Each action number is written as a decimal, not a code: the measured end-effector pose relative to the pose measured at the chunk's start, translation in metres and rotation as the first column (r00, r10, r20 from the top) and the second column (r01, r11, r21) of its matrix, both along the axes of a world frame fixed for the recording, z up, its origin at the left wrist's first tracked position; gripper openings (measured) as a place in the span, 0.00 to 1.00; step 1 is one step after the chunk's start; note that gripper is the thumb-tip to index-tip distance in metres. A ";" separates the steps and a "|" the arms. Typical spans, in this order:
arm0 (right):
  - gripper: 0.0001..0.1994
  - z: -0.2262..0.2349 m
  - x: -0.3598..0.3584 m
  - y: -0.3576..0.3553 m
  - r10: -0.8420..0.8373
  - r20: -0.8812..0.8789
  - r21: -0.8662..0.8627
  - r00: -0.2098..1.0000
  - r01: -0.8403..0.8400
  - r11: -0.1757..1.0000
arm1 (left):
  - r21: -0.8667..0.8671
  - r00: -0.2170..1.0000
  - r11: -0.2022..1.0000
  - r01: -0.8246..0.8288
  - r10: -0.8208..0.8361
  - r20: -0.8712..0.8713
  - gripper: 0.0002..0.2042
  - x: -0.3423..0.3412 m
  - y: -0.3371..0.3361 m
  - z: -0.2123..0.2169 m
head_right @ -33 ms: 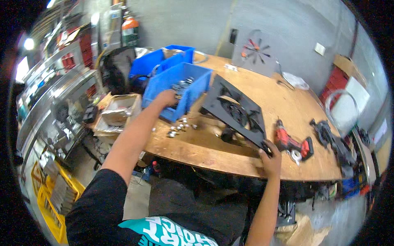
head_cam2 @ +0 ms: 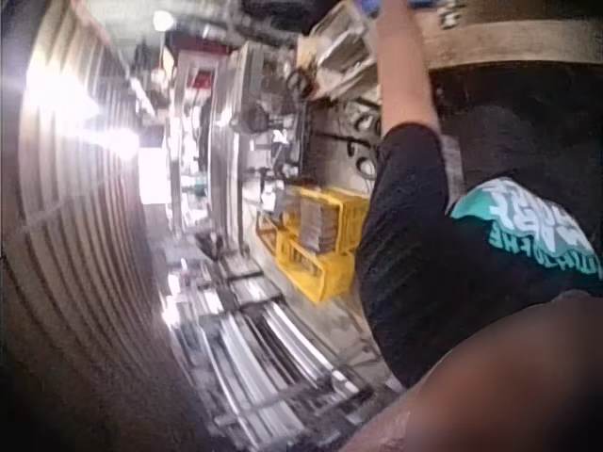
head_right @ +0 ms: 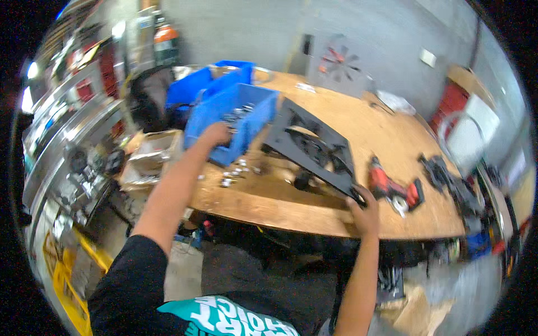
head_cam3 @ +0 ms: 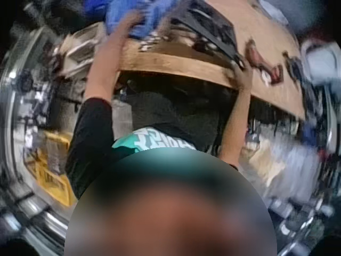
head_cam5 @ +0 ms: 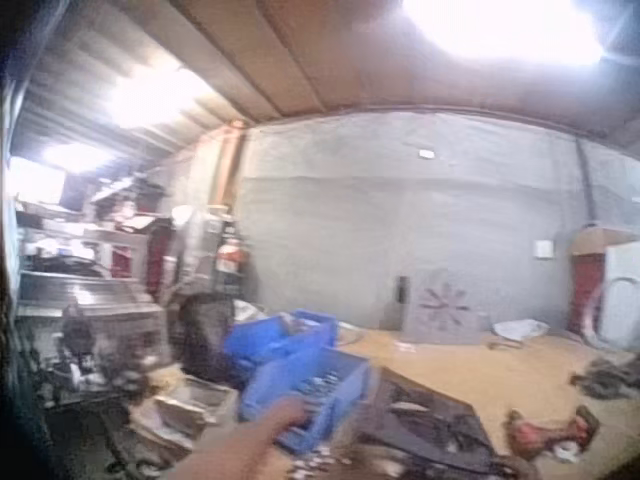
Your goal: The person assembles a gas burner onto a black stove pan at a workbench. They use a cordless drill to drive screws, pick fasteners from a blue bin, position the burner head under the pan, flip the pan over, and continue driving screws to secure the burner assembly.
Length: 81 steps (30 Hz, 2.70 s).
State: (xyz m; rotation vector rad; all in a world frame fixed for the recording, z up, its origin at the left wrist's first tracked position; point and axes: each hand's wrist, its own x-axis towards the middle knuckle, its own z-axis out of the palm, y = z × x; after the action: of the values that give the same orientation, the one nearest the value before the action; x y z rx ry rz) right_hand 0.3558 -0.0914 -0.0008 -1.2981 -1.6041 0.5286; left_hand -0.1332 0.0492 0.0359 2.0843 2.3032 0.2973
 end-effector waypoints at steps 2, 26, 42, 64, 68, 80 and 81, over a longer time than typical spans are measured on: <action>0.22 0.001 0.002 0.001 0.029 0.032 0.021 0.999 -0.029 0.999 | 0.006 1.000 1.000 -0.002 0.002 0.005 0.15 -0.009 0.006 -0.009; 0.19 -0.004 0.005 0.001 0.051 -0.074 0.054 0.996 -0.047 0.997 | 0.172 0.965 0.982 0.077 -0.117 0.233 0.18 -0.006 -0.004 0.004; 0.20 -0.003 0.010 0.004 0.042 -0.037 -0.007 0.998 -0.042 0.999 | 0.360 0.984 0.932 0.052 -0.108 0.139 0.16 -0.005 -0.008 0.002; 0.16 -0.005 0.008 0.007 0.106 -0.321 -0.056 0.941 -0.131 0.990 | 0.177 0.998 0.984 -0.008 -0.003 0.063 0.13 -0.026 0.020 0.017; 0.16 -0.001 0.007 0.007 0.093 -0.407 -0.120 0.909 -0.154 0.981 | 0.088 0.995 0.991 0.096 -0.096 -0.003 0.15 -0.022 0.035 0.023; 0.18 -0.001 0.012 0.008 0.074 -0.324 -0.041 0.943 -0.093 0.995 | -0.156 0.995 0.987 -0.022 0.037 0.093 0.21 -0.027 0.093 0.005; 0.17 -0.001 0.012 0.008 0.069 -0.331 -0.041 0.941 -0.087 0.995 | -0.168 0.995 0.985 -0.026 0.042 0.091 0.23 -0.028 0.093 0.004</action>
State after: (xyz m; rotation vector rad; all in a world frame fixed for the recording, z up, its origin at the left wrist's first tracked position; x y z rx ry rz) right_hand 0.3676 -0.0835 -0.0019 -1.1201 -1.3719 0.7998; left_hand -0.1614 0.1427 0.0400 1.9119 2.2280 0.1911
